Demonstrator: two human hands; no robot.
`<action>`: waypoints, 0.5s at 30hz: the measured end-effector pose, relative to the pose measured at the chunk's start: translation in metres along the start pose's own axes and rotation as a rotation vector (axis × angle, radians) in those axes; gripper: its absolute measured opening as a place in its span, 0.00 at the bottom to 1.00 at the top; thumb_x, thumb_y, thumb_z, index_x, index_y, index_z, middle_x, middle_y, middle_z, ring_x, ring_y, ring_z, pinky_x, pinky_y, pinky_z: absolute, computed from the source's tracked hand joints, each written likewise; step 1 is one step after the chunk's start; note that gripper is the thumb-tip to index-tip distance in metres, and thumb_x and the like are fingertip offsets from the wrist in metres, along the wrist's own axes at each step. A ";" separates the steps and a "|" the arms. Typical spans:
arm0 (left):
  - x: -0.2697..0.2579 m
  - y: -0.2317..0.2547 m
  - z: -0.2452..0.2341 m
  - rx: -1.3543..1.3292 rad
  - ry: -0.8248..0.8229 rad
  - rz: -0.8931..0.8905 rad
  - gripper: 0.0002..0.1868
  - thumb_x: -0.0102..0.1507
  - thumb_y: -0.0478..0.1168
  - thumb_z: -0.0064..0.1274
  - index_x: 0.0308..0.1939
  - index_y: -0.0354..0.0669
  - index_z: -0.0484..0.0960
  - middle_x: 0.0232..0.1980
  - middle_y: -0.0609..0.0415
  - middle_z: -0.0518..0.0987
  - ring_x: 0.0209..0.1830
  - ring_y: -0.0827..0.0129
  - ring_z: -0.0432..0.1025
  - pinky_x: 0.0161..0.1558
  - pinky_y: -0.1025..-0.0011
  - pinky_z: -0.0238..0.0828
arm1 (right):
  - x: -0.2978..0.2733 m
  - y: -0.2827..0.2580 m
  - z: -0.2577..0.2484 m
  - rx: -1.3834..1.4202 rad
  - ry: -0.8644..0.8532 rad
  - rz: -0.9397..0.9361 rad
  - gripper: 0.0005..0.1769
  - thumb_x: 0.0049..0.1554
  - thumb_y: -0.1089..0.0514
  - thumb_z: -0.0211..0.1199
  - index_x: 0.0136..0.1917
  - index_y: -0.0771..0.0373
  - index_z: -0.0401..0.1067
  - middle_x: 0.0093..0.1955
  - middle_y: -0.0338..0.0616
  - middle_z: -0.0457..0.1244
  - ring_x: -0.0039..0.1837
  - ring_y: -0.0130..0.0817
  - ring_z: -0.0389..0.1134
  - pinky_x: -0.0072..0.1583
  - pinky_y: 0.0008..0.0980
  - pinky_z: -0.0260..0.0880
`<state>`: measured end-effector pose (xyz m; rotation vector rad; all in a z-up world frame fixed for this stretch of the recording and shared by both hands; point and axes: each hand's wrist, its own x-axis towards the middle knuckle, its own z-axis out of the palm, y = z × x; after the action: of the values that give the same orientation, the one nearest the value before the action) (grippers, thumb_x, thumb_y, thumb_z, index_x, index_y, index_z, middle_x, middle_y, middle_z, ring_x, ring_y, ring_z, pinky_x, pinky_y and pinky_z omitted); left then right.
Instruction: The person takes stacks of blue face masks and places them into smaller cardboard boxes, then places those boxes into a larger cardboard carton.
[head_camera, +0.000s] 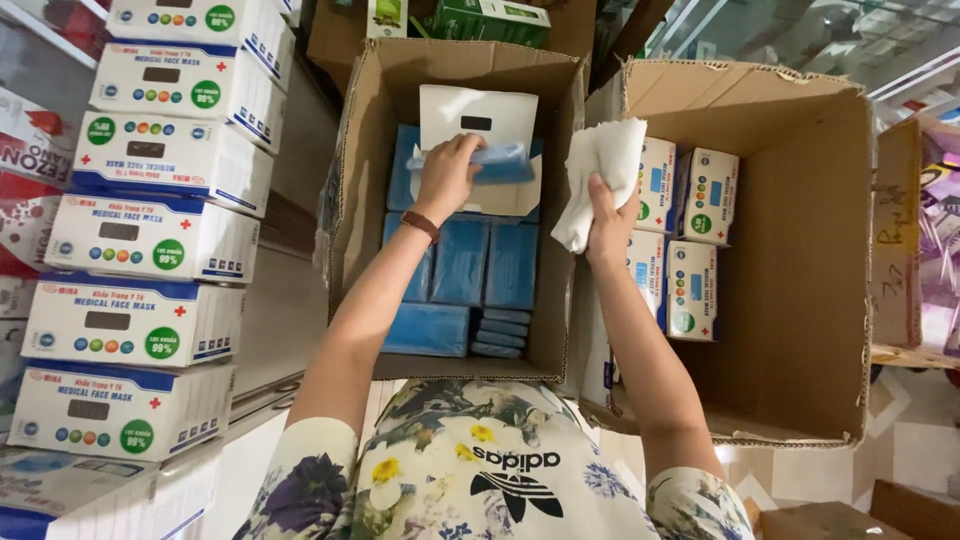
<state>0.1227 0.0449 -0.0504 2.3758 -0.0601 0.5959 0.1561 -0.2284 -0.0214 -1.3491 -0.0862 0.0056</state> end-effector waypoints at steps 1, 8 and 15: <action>-0.001 -0.002 0.004 -0.004 -0.004 -0.003 0.16 0.60 0.29 0.59 0.51 0.43 0.75 0.48 0.47 0.81 0.50 0.49 0.76 0.51 0.55 0.72 | 0.000 0.000 0.000 -0.004 0.003 0.004 0.25 0.63 0.56 0.65 0.68 0.68 0.63 0.58 0.45 0.65 0.56 0.31 0.66 0.58 0.31 0.70; -0.009 -0.036 0.056 0.282 -0.146 0.019 0.19 0.55 0.27 0.56 0.49 0.48 0.80 0.43 0.49 0.78 0.44 0.53 0.75 0.50 0.53 0.68 | -0.005 -0.004 0.003 0.049 -0.020 -0.002 0.24 0.63 0.58 0.64 0.70 0.69 0.64 0.60 0.45 0.65 0.58 0.30 0.66 0.59 0.30 0.69; 0.001 -0.052 0.099 0.394 -0.281 -0.065 0.11 0.62 0.34 0.49 0.45 0.49 0.82 0.43 0.48 0.79 0.43 0.52 0.77 0.46 0.52 0.69 | -0.009 -0.012 0.004 -0.012 -0.023 0.011 0.23 0.64 0.57 0.63 0.69 0.69 0.65 0.59 0.45 0.66 0.57 0.30 0.67 0.58 0.30 0.70</action>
<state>0.1740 0.0223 -0.1473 2.8186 0.0126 0.2547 0.1465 -0.2279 -0.0098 -1.3615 -0.0985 0.0297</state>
